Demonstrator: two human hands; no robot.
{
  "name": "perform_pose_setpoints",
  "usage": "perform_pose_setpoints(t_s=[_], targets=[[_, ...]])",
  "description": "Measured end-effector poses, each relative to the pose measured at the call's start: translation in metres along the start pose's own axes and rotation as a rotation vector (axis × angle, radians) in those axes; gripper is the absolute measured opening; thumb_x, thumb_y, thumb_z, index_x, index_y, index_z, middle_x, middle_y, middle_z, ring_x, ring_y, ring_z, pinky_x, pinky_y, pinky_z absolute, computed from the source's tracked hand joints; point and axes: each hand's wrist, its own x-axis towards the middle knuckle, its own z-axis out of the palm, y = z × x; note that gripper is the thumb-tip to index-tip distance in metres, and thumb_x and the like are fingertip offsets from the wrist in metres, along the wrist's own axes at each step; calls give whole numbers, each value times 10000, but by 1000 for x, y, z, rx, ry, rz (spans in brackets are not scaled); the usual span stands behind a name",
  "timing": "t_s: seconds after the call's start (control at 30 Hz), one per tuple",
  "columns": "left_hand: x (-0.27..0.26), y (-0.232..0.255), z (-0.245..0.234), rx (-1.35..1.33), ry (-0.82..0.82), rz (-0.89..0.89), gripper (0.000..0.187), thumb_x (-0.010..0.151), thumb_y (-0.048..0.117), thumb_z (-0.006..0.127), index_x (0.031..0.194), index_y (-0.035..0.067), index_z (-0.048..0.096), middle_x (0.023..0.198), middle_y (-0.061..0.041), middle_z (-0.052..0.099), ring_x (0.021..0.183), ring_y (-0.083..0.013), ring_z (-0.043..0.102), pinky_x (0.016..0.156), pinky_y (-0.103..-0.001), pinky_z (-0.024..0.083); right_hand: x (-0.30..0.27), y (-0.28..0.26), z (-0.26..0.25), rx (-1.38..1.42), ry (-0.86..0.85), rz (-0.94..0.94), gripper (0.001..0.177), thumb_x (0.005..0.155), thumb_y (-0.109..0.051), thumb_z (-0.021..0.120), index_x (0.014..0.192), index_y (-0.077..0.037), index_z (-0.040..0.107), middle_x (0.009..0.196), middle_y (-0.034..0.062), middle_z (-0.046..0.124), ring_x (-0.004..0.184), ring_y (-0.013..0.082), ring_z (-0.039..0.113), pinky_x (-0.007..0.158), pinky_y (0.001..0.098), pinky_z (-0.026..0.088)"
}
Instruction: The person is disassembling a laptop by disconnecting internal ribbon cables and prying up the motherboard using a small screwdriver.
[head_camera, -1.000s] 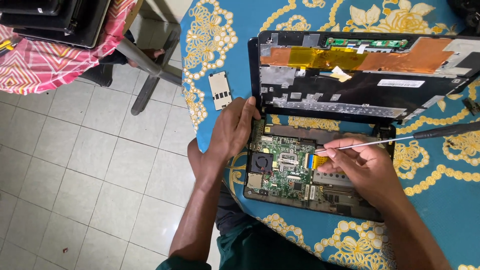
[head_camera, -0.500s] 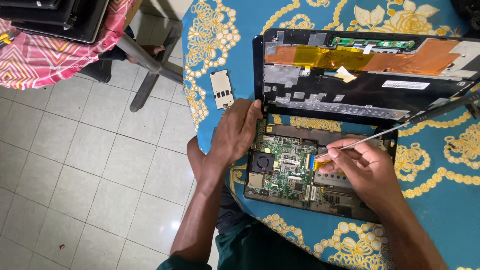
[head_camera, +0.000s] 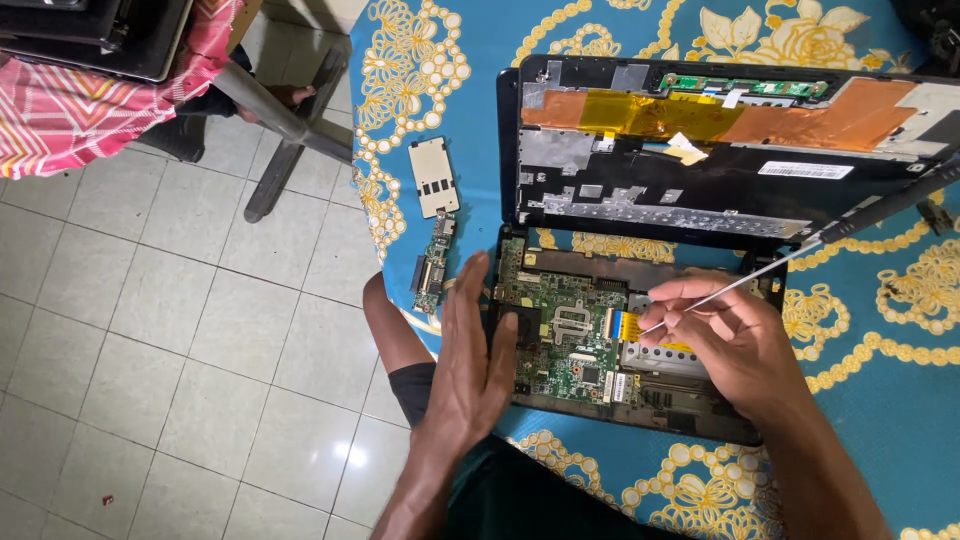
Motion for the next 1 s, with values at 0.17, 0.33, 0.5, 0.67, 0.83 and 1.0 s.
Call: perform_pose_setpoints(t_s=[0.17, 0.33, 0.5, 0.67, 0.83, 1.0], targets=[[-19, -14, 13, 201, -23, 34, 761, 1056, 512, 448, 1617, 45, 230, 1700, -225, 261, 1579, -399, 294, 1252, -562, 314, 0, 8, -2, 68, -78, -112, 221, 954, 46, 558, 1115, 9, 704, 850, 170, 722, 711, 245, 688, 648, 343, 582], [-20, -25, 21, 481, -6, 135, 1374, 693, 888, 650, 1613, -30, 203, 1707, -235, 262, 1598, -383, 295, 1291, -558, 308, -4, 4, -12, 29, -110, -109, 195, 977, 22, 558, 1071, -11, 725, 824, 147, 727, 755, 213, 694, 627, 314, 546], [-22, -30, 21, 526, -22, 184, 1553, 598, 931, 755, 1629, -49, 130, 1713, -265, 217, 1609, -418, 265, 1307, -561, 293, -9, -7, -27, 426, -141, -341, 247, 972, -43, 558, 1164, 38, 691, 706, 122, 641, 656, 211, 612, 650, 356, 506], [-22, -32, 17, 570, -88, 189, 1587, 613, 955, 722, 1641, -49, 47, 1729, -269, 144, 1626, -421, 201, 1316, -570, 253, -14, -3, -41, 320, -127, -416, 294, 954, 74, 514, 1197, 29, 672, 891, 163, 723, 937, 314, 736, 788, 381, 623], [-23, -34, 16, 542, -110, 196, 1555, 655, 937, 709, 1657, -14, -5, 1744, -244, 98, 1644, -408, 158, 1326, -590, 233, -8, -6, -37, 180, -235, -363, 193, 1000, -68, 608, 1151, -25, 719, 942, 93, 694, 629, 83, 499, 525, 210, 390], [-23, -35, 17, 535, -89, 212, 1575, 636, 917, 768, 1653, -21, 14, 1735, -274, 133, 1635, -431, 196, 1321, -589, 253, -6, -38, -25, -373, -191, -189, 295, 985, -187, 619, 1173, -28, 781, 520, -22, 553, 443, 60, 336, 399, 246, 216]])
